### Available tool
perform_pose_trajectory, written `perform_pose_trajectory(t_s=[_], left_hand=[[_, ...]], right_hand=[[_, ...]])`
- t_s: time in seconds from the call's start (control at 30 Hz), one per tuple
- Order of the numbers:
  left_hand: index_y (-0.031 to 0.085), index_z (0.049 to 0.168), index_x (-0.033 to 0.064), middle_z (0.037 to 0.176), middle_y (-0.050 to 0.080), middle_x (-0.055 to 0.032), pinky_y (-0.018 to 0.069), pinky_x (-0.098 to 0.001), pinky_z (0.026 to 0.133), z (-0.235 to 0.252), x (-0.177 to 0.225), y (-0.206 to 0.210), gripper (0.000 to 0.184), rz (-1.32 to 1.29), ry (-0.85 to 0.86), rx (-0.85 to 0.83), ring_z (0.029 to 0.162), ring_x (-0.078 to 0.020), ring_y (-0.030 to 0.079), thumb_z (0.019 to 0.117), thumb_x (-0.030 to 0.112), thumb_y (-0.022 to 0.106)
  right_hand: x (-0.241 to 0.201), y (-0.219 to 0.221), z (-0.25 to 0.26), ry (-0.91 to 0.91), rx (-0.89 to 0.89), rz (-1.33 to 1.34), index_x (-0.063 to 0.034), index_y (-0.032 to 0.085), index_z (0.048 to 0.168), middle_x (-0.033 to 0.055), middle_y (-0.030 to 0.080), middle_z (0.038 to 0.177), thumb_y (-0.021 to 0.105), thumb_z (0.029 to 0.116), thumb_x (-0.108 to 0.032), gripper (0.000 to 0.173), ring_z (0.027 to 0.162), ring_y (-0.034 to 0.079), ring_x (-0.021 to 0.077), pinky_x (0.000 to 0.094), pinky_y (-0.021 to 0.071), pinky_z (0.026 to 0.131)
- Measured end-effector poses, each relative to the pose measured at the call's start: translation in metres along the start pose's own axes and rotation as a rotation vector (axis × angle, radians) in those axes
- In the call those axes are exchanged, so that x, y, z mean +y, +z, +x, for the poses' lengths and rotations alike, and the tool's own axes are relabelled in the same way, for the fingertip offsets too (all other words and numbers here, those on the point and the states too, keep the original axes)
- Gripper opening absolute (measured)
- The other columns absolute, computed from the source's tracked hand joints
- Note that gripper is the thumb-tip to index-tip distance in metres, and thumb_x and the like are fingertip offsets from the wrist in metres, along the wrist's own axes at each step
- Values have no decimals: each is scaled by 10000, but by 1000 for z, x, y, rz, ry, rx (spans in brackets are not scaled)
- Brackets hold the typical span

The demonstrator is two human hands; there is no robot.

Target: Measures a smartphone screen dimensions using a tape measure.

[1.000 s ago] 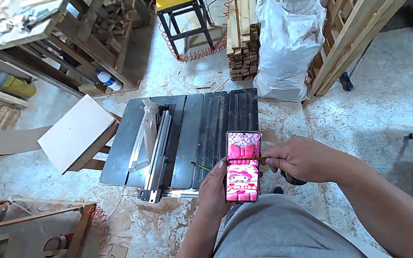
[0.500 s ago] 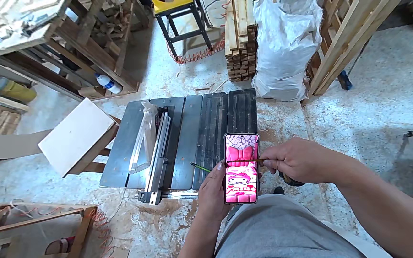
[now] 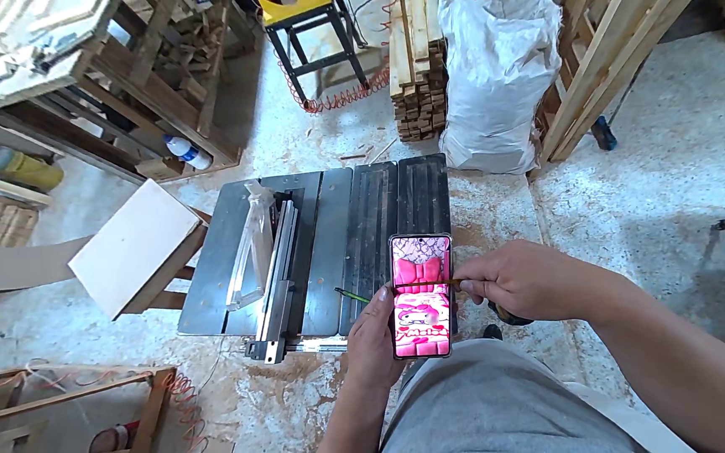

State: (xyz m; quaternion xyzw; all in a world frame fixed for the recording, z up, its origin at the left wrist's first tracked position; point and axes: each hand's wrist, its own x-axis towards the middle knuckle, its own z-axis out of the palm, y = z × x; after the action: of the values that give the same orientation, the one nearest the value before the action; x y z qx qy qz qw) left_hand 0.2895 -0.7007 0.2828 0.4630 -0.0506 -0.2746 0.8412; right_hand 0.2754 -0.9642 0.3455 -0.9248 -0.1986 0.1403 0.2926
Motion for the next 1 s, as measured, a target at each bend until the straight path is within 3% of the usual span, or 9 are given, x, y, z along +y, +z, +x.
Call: perform_pose_trajectory(t_s=[1.0], left_hand=[[591,1375,91,1209,694,-164,601,-467,923,0,1,-1,478,0,5,-16,1080,-238,709,1114,397,332]], right_hand=[[1,3,2,-46,40,-24,-250,703,1055,-133,680,811,425,1108,-360,304,706,634,-9,252,547,625]])
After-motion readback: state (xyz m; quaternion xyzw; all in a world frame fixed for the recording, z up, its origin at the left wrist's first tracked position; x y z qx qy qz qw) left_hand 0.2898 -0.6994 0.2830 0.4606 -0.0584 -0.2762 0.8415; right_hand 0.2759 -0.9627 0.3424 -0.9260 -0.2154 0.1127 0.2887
